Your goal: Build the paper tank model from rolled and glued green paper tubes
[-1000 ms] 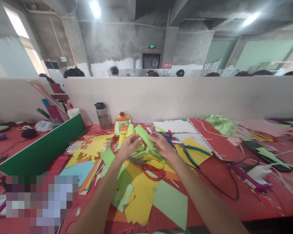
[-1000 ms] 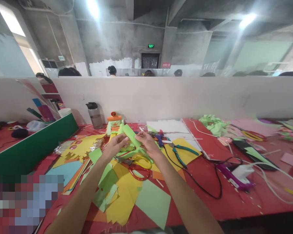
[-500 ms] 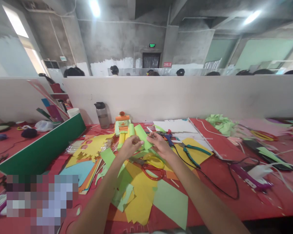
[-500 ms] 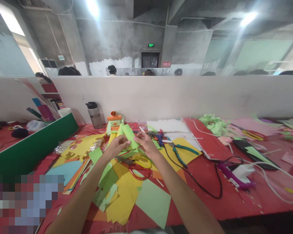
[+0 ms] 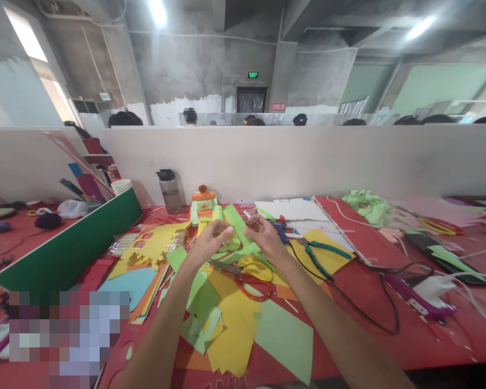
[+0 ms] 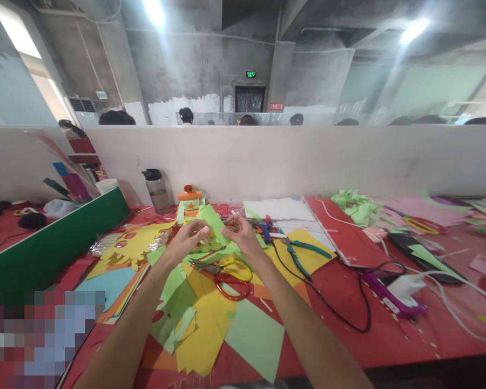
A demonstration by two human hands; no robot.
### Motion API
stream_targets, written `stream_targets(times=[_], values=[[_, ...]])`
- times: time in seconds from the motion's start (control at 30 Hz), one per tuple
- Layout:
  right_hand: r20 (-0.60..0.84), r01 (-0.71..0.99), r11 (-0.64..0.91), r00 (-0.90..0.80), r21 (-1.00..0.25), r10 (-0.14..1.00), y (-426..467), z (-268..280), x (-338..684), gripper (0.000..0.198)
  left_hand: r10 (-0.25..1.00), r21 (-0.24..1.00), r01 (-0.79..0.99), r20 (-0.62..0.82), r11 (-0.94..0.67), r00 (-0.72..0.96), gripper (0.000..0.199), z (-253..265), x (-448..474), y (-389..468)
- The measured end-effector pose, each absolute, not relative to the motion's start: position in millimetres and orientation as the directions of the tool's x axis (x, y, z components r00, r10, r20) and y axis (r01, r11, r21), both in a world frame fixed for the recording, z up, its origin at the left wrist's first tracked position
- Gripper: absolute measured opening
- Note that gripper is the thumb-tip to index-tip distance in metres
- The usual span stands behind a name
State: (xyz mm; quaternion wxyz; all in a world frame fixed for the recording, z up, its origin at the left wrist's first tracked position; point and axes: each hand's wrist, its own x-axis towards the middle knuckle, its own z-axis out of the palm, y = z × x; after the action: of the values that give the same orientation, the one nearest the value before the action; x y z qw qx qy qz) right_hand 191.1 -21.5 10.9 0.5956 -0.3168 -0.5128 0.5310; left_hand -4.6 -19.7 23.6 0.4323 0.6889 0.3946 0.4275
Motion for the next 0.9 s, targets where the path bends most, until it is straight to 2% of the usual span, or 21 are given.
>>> stream_targets(times=[0.13, 0.27, 0.37, 0.47, 0.53, 0.6, 0.7, 0.8, 0.9], values=[[0.446, -0.014, 0.448, -0.12, -0.894, 0.887, -30.1, 17.0, 185.1, 0.033, 0.939, 0.955, 0.1, 0.248, -0.278, 0.238, 0.045, 34.8, 3.1, -28.5], [0.531, 0.175, 0.545, -0.123, -0.82, 0.839, -39.6, 27.5, 181.9, 0.028, 0.954, 0.968, -0.03, 0.251, -0.249, 0.161, 0.053, 38.9, 2.8, -26.5], [0.556, 0.23, 0.573, -0.14, -0.787, 0.819, -36.1, 39.0, 184.0, 0.037, 0.962, 0.966, -0.104, 0.249, -0.238, 0.114, 0.055, 46.0, -3.9, -20.7], [0.516, 0.235, 0.55, -0.195, -0.801, 0.834, -20.7, 54.4, 189.2, 0.049, 0.941, 0.95, -0.098, 0.308, -0.296, 0.138, 0.055, 59.8, -10.7, -11.9], [0.484, 0.25, 0.555, -0.294, -0.793, 0.824, -6.5, 64.8, 192.4, 0.046, 0.912, 0.932, -0.108, 0.362, -0.347, 0.194, 0.053, 69.3, -13.4, -2.3], [0.49, 0.273, 0.575, -0.32, -0.771, 0.811, 7.5, 72.5, 194.0, 0.038, 0.891, 0.921, -0.141, 0.388, -0.364, 0.237, 0.051, 75.2, -14.8, 11.3], [0.526, 0.326, 0.625, -0.345, -0.709, 0.777, 25.3, 75.9, 191.6, 0.041, 0.881, 0.915, -0.166, 0.4, -0.368, 0.253, 0.051, 75.0, -17.0, 35.5], [0.54, 0.396, 0.639, -0.343, -0.659, 0.769, 40.0, 69.9, 185.2, 0.043, 0.89, 0.924, -0.123, 0.382, -0.362, 0.251, 0.05, 69.7, -22.2, 55.1], [0.528, 0.458, 0.635, -0.353, -0.622, 0.772, 53.4, 58.3, 180.1, 0.036, 0.899, 0.946, -0.029, 0.315, -0.322, 0.304, 0.054, 66.7, -30.8, 64.1]])
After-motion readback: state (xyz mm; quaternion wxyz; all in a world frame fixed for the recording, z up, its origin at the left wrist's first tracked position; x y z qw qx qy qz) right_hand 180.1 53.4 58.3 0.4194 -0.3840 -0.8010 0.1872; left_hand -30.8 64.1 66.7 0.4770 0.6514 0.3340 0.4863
